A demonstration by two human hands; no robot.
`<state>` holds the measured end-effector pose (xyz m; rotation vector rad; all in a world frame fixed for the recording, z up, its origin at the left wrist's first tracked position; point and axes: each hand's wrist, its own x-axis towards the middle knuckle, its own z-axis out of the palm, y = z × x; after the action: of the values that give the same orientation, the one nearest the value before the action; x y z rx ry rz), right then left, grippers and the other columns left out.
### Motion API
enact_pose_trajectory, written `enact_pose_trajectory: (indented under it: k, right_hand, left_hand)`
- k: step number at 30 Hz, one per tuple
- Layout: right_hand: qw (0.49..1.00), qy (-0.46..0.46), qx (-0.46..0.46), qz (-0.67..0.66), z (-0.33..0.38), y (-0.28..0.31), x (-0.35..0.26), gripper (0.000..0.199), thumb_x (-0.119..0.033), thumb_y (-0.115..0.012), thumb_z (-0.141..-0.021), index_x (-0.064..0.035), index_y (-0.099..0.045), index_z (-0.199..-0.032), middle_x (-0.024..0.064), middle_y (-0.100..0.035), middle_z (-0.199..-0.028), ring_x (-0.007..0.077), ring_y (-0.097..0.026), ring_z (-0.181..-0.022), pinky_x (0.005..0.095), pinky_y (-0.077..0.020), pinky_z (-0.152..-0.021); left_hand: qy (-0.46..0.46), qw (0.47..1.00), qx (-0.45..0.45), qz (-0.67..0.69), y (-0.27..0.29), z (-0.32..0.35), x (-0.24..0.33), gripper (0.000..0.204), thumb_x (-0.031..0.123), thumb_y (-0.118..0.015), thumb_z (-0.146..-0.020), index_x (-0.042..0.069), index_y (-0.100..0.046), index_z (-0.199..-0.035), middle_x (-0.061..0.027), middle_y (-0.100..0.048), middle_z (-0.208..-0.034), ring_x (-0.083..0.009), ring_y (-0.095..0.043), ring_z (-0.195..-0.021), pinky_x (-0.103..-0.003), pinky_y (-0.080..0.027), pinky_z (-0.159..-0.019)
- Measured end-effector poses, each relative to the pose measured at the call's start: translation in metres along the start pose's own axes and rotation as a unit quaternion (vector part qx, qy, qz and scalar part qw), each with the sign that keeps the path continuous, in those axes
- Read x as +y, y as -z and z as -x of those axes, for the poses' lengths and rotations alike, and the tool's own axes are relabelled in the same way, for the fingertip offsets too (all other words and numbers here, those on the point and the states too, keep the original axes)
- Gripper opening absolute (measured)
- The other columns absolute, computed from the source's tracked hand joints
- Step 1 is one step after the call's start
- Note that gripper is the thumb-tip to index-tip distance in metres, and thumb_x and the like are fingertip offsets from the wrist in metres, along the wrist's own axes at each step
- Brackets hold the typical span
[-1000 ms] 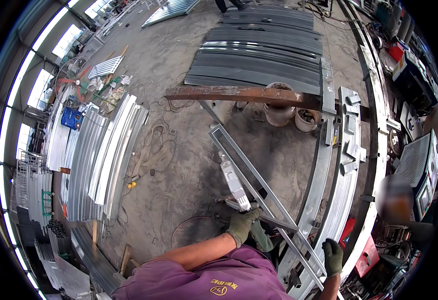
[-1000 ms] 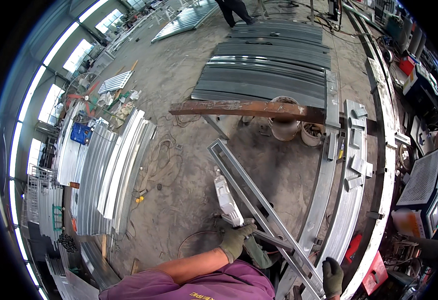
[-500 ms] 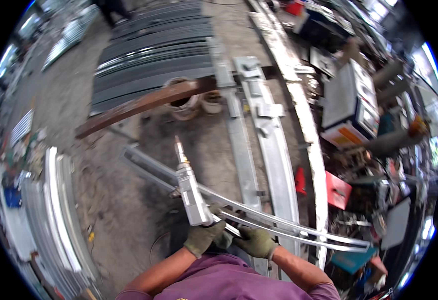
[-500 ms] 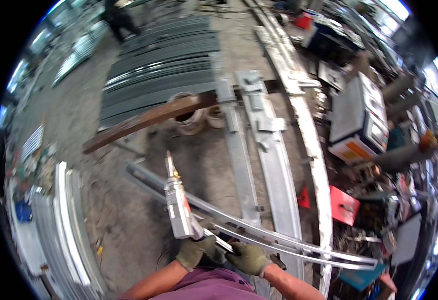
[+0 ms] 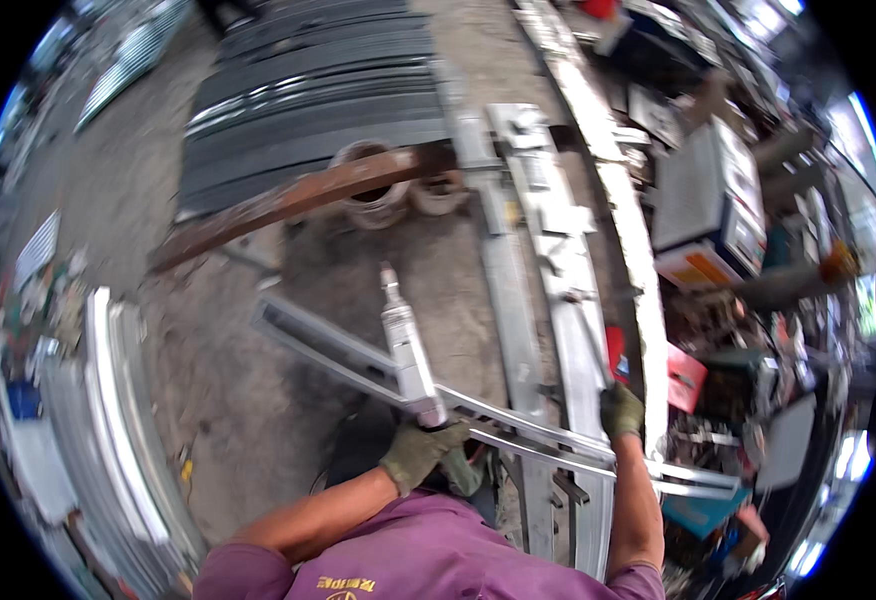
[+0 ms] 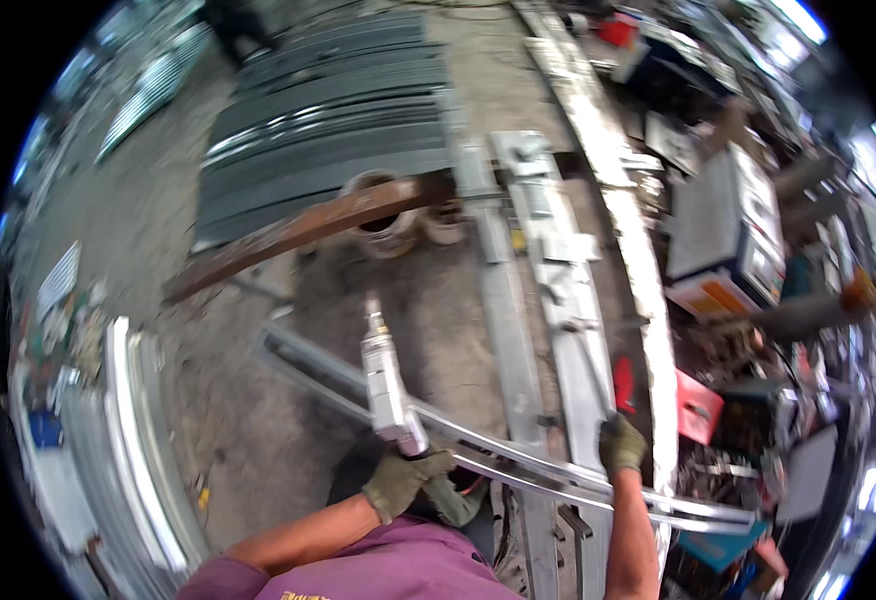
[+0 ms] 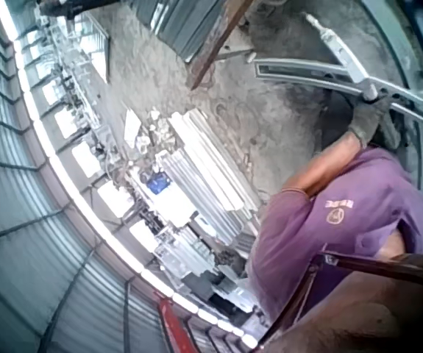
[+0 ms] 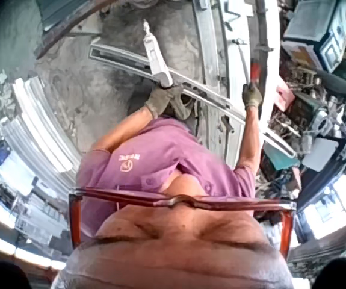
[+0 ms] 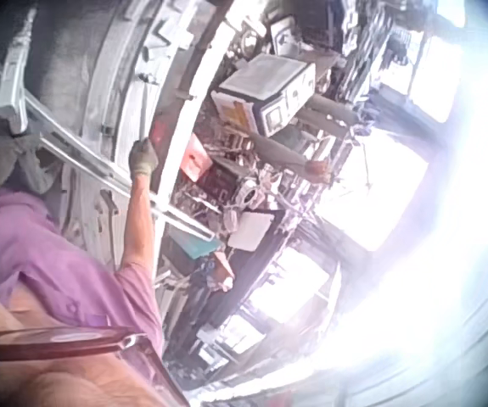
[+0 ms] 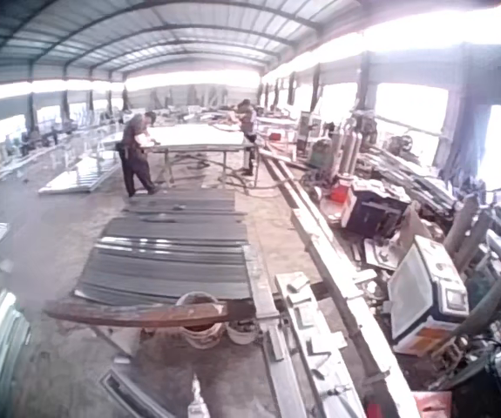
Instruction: The person aligns metal profiles on a workbench and welds them together using a handheld welding torch. They repeatedly position small metal pieces, weld joints, and move the assembled frame to a different location to continue welding.
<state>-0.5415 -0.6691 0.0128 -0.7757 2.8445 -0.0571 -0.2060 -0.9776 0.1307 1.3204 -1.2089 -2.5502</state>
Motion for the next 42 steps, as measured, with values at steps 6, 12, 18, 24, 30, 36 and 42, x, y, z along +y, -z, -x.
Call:
enact_pose_trajectory:
  k: [6, 12, 18, 24, 30, 36, 42]
  right_hand:
    - [0.993, -0.112, -0.032, -0.006, -0.019, -0.081, 0.085, 0.028, -0.024, -0.061, -0.097, -0.013, -0.075, -0.119, 0.0226, -0.077, -0.107, 0.0464, -0.072, -0.104, 0.0544, -0.0561, -0.089]
    - [0.977, -0.165, -0.069, 0.119, -0.052, -0.054, 0.006, 0.059, -0.031, -0.067, -0.097, -0.005, -0.061, -0.149, 0.0244, -0.07, -0.139, 0.0415, -0.066, -0.129, 0.0509, -0.0514, -0.11]
    - [0.842, 0.035, -0.307, -0.442, -0.002, 0.059, -0.279, 0.055, -0.02, -0.074, -0.104, -0.0001, -0.058, -0.153, 0.01, -0.073, -0.128, 0.0154, -0.069, -0.106, 0.0307, -0.0554, -0.09]
    - [0.796, 0.162, -0.315, -0.492, 0.051, 0.083, -0.441, 0.042, -0.024, -0.081, -0.1, 0.001, -0.067, -0.131, 0.0094, -0.075, -0.107, 0.0199, -0.071, -0.093, 0.0353, -0.0581, -0.083]
    - [0.847, 0.228, -0.261, -0.404, 0.048, 0.07, -0.465, 0.039, -0.023, -0.065, -0.11, -0.0018, -0.06, -0.144, 0.0084, -0.068, -0.116, 0.0173, -0.065, -0.091, 0.0334, -0.0552, -0.075]
    - [0.862, 0.213, -0.313, -0.336, 0.048, 0.069, -0.491, 0.039, -0.025, -0.063, -0.111, 0.0005, -0.06, -0.14, 0.0072, -0.067, -0.113, 0.0148, -0.063, -0.089, 0.0328, -0.0549, -0.074]
    - [0.868, 0.154, -0.33, -0.337, 0.049, 0.07, -0.517, 0.037, -0.031, -0.066, -0.109, -0.001, -0.064, -0.131, 0.005, -0.066, -0.099, 0.0128, -0.06, -0.08, 0.0317, -0.0506, -0.066]
  left_hand:
    - [-0.039, 0.999, -0.015, -0.004, 0.042, -0.008, -0.003, 0.04, 0.036, -0.09, -0.092, 0.007, -0.075, -0.116, -0.0023, -0.076, -0.104, -0.0153, -0.07, -0.097, -0.034, -0.058, -0.088]
    - [-0.048, 0.996, 0.031, -0.065, 0.068, -0.011, -0.013, 0.036, 0.032, -0.088, -0.094, 0.007, -0.075, -0.116, -0.0038, -0.077, -0.104, -0.0153, -0.07, -0.095, -0.035, -0.058, -0.087]
    - [-0.024, 0.997, 0.058, -0.041, 0.083, -0.018, -0.002, 0.04, 0.031, -0.09, -0.092, 0.006, -0.074, -0.119, -0.0043, -0.078, -0.105, -0.0148, -0.071, -0.097, -0.033, -0.058, -0.09]
    - [-0.068, 0.996, 0.015, -0.047, 0.096, -0.018, 0.004, 0.057, 0.047, -0.081, -0.089, 0.004, -0.07, -0.124, -0.0173, -0.079, -0.111, -0.0313, -0.076, -0.106, -0.043, -0.058, -0.093]
    - [-0.078, 0.991, -0.02, -0.107, 0.109, -0.02, 0.002, 0.059, 0.044, -0.077, -0.091, 0.003, -0.066, -0.131, -0.0219, -0.076, -0.118, -0.0394, -0.072, -0.118, -0.046, -0.056, -0.099]
    - [-0.063, 0.985, -0.11, -0.117, 0.162, -0.004, 0.02, 0.068, 0.051, -0.078, -0.091, 0.004, -0.063, -0.138, -0.0207, -0.075, -0.122, -0.0345, -0.074, -0.11, -0.044, -0.057, -0.096]
    - [-0.274, 0.876, 0.372, -0.139, 0.23, 0.003, 0.004, 0.061, 0.027, -0.087, -0.087, 0.0, -0.061, -0.135, -0.0203, -0.073, -0.115, -0.0372, -0.076, -0.1, -0.044, -0.061, -0.085]
